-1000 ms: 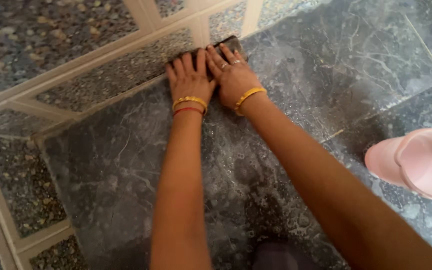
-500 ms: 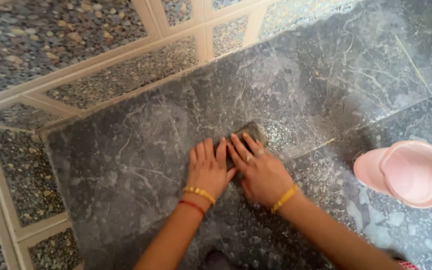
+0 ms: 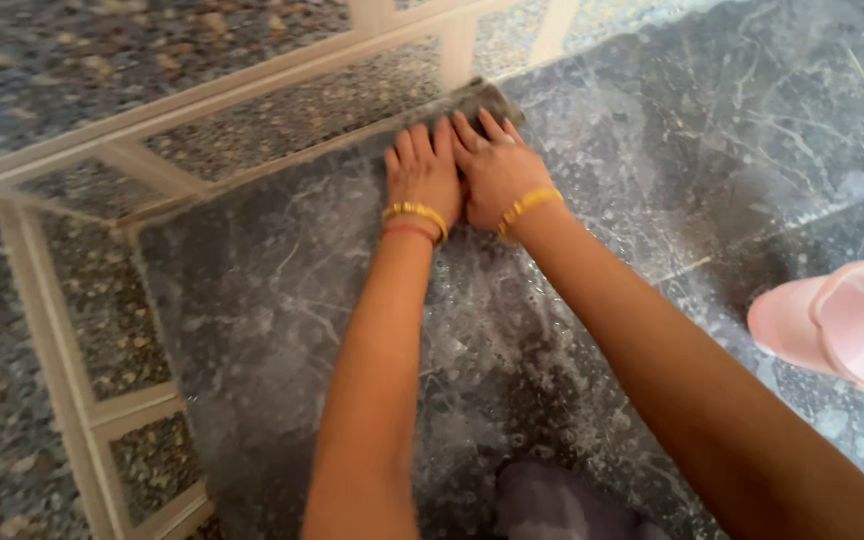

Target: The person cleans the tiled floor and wall joints by hand using a small brush and soapy water.

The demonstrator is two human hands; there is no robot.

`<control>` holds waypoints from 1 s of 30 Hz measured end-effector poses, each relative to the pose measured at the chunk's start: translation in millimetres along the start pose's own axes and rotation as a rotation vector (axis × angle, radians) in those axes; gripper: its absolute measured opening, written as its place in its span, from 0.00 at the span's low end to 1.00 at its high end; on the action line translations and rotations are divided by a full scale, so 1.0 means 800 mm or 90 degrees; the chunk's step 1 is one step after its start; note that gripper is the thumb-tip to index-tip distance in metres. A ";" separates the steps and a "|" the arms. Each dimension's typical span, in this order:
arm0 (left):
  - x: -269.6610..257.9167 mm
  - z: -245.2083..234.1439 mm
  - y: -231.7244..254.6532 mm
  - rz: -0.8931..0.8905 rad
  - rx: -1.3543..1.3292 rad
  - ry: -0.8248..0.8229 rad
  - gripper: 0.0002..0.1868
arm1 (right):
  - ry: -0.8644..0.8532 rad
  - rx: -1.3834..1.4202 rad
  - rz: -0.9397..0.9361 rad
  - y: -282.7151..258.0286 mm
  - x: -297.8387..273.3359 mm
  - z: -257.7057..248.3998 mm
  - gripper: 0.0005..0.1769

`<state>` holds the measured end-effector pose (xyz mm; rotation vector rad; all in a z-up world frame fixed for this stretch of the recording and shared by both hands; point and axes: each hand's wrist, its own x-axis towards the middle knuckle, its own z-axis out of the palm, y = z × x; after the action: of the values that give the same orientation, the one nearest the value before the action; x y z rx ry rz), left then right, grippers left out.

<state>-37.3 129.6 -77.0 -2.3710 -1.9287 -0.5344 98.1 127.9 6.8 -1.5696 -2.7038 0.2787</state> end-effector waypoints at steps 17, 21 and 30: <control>-0.107 -0.091 -0.110 0.010 -0.057 -0.083 0.45 | -0.007 -0.067 -0.164 -0.111 -0.013 0.030 0.52; -0.040 -0.070 -0.144 0.000 -0.023 -0.105 0.46 | 0.035 -0.043 -0.113 -0.098 0.049 0.043 0.50; -0.103 -0.065 -0.085 -0.029 -0.059 -0.046 0.41 | 0.023 -0.011 -0.114 -0.099 -0.022 0.012 0.45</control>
<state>-128.3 54.4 -64.2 -2.4381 -2.0361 -0.5601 38.1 72.8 10.9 -1.3102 -2.8010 0.2233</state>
